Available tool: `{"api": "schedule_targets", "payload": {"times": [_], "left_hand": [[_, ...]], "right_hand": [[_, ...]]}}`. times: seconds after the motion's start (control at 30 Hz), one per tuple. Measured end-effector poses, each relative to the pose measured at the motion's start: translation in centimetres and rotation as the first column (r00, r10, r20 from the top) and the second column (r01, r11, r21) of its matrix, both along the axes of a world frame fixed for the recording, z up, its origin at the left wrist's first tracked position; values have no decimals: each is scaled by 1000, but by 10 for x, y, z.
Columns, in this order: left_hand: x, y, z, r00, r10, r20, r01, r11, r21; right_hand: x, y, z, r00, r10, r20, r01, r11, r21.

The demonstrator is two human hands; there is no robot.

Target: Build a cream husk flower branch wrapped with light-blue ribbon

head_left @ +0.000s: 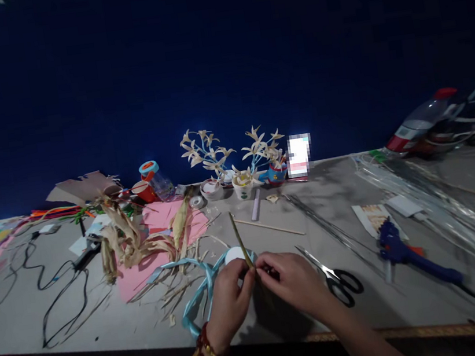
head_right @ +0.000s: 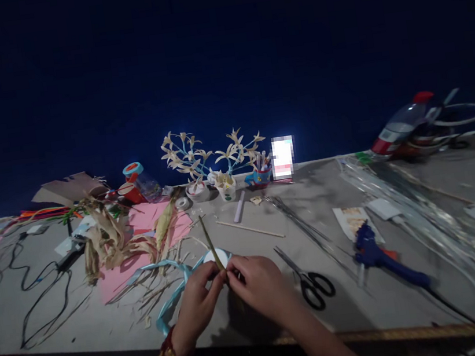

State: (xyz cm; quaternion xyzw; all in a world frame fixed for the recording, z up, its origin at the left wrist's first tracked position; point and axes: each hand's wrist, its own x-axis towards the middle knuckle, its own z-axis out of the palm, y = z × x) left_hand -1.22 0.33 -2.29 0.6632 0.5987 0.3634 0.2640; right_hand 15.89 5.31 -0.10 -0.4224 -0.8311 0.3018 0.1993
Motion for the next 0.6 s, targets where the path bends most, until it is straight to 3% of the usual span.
{"api": "schedule_targets", "payload": {"times": [0.2, 0.6], "left_hand": [[1, -1, -3, 998, -28, -50, 27, 1000, -8], [6, -7, -2, 981, 2, -194, 19, 994, 107]], "right_hand": [[2, 2, 1, 995, 3, 98, -6, 1000, 29], [-8, -4, -14, 996, -69, 57, 64, 994, 94]]}}
